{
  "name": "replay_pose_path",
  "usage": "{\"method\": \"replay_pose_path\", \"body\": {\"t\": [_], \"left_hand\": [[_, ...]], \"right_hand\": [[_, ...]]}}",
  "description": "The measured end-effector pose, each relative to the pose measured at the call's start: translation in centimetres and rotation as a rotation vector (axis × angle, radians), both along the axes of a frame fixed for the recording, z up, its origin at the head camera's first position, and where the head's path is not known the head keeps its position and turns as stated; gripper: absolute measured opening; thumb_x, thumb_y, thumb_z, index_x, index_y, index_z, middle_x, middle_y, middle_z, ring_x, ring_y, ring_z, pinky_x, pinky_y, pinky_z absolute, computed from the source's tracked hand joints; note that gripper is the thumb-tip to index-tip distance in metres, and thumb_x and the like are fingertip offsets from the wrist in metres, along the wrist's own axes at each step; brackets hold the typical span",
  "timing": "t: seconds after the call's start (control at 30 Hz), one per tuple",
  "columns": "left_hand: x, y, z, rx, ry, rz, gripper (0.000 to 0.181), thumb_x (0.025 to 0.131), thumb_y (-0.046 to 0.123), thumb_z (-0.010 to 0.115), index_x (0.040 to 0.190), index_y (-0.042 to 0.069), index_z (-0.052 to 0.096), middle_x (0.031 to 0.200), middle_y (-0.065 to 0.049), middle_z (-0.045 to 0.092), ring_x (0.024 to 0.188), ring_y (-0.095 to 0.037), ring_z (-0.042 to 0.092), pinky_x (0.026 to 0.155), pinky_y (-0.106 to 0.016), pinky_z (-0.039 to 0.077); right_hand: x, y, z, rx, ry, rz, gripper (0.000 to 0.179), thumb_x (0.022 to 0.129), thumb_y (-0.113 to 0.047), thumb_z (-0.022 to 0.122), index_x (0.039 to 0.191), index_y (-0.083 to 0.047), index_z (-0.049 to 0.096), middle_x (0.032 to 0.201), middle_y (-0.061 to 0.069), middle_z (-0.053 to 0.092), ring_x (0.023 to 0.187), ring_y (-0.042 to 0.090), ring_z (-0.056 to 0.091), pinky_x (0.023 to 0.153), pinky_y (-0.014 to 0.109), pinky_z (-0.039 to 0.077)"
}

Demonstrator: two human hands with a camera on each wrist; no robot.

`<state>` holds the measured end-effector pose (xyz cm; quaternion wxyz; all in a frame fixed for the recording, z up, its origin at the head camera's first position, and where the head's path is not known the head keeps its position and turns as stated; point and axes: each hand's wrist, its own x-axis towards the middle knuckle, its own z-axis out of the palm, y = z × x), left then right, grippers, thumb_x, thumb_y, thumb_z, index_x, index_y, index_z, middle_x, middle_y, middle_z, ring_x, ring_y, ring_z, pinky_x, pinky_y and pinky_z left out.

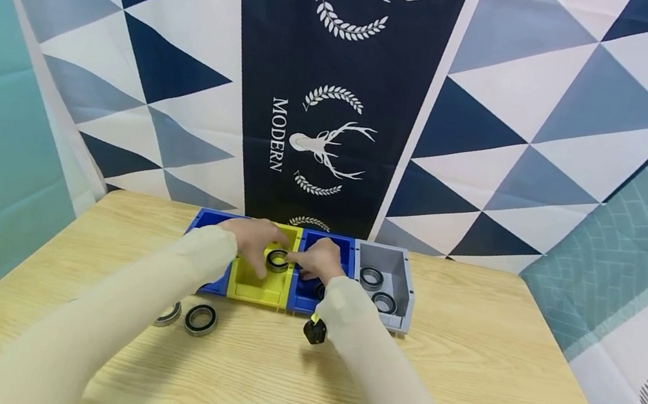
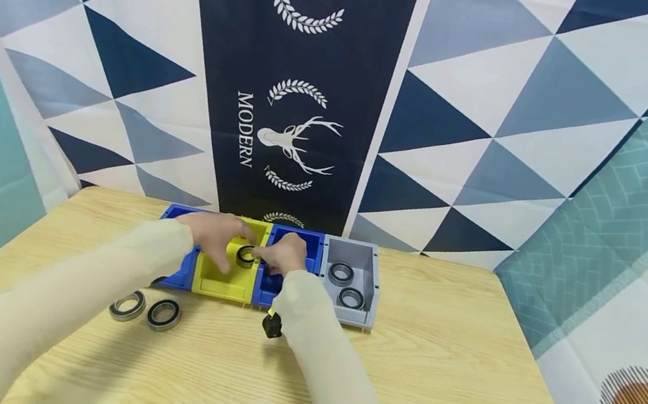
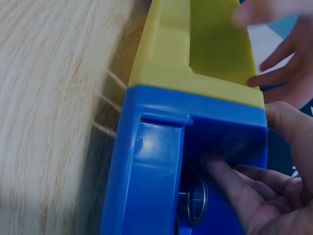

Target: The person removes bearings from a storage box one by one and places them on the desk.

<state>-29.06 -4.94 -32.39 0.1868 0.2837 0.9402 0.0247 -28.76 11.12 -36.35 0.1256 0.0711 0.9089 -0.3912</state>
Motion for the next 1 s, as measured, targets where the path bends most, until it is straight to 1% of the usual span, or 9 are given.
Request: {"method": "replay_pose_path", "body": {"t": [0.07,0.17,0.27,0.47,0.53,0.63,0.77,0.9,1.0], "left_hand": [[-0.5,0.3,-0.9,-0.012,-0.001,0.036,0.070,0.073,0.028,0.080,0.137,0.017,0.052,0.141,-0.006,0.054,0.130,-0.025,0.050,0.108,-0.047,0.043],[-1.1,0.7,-1.9,-0.020,-0.001,0.052,0.068,0.073,0.030,0.081,0.134,0.015,0.054,0.132,-0.005,0.060,0.118,-0.022,0.057,0.103,-0.044,0.047],[-1.4,0.9,-2.4,-0.031,-0.002,0.061,0.065,0.073,0.031,0.081,0.131,0.014,0.057,0.124,-0.004,0.064,0.106,-0.018,0.059,0.097,-0.041,0.051],[-2.6,0.9,-3.2,-0.093,-0.002,0.043,0.064,0.073,0.037,0.080,0.129,0.014,0.059,0.119,-0.001,0.065,0.099,-0.015,0.059,0.092,-0.038,0.053],[-2.9,1.0,-3.2,-0.098,-0.017,0.052,0.064,0.073,0.037,0.080,0.129,0.014,0.059,0.118,0.000,0.066,0.097,-0.014,0.059,0.091,-0.037,0.053],[-3.4,1.4,-3.0,-0.082,-0.052,0.099,0.065,0.071,0.037,0.081,0.129,0.015,0.060,0.120,0.000,0.065,0.100,-0.014,0.058,0.093,-0.037,0.053],[-3.5,1.8,-2.4,-0.076,-0.077,0.142,0.061,0.071,0.036,0.081,0.126,0.017,0.062,0.121,0.001,0.064,0.099,-0.014,0.059,0.092,-0.036,0.053],[-3.2,2.0,-2.1,-0.086,-0.083,0.121,0.045,0.073,0.031,0.079,0.114,0.020,0.067,0.112,0.003,0.067,0.090,-0.012,0.059,0.082,-0.031,0.054],[-3.3,2.3,-2.4,-0.068,-0.078,0.122,0.035,0.072,0.026,0.079,0.104,0.021,0.068,0.105,0.003,0.067,0.087,-0.013,0.059,0.078,-0.030,0.054]], "right_hand": [[0.1,-0.1,0.0,-0.007,-0.002,0.006,0.035,0.074,-0.030,0.081,0.060,-0.010,0.057,0.061,0.005,0.064,0.062,0.018,0.072,0.068,0.030,0.060],[0.2,-0.3,-0.2,-0.012,-0.002,0.014,0.035,0.074,-0.030,0.081,0.059,-0.011,0.056,0.058,0.003,0.061,0.062,0.018,0.072,0.068,0.031,0.060],[0.3,-0.4,-0.2,-0.005,-0.002,0.015,0.038,0.074,-0.030,0.081,0.056,-0.011,0.054,0.056,0.003,0.061,0.063,0.019,0.072,0.071,0.032,0.060],[0.2,-0.7,-0.2,-0.035,-0.005,0.028,0.047,0.074,-0.029,0.081,0.049,-0.015,0.044,0.048,0.001,0.053,0.061,0.019,0.072,0.068,0.033,0.060],[0.0,-0.7,-0.2,-0.042,-0.013,0.025,0.048,0.074,-0.028,0.081,0.049,-0.015,0.043,0.048,0.001,0.052,0.060,0.019,0.072,0.065,0.032,0.060],[-0.1,-0.6,-0.1,-0.039,-0.016,0.009,0.047,0.074,-0.027,0.082,0.049,-0.014,0.044,0.050,0.002,0.056,0.060,0.019,0.072,0.064,0.032,0.060],[-0.1,-0.3,-0.1,-0.026,-0.010,0.009,0.046,0.073,-0.029,0.082,0.049,-0.014,0.046,0.052,0.003,0.060,0.059,0.018,0.071,0.065,0.031,0.060],[0.1,0.1,0.0,-0.008,-0.005,0.019,0.048,0.074,-0.032,0.081,0.047,-0.016,0.044,0.053,0.004,0.063,0.058,0.017,0.070,0.068,0.031,0.059],[0.0,0.5,-0.1,-0.001,0.005,0.014,0.049,0.074,-0.033,0.081,0.047,-0.016,0.044,0.053,0.004,0.063,0.059,0.017,0.071,0.069,0.031,0.059]]}}
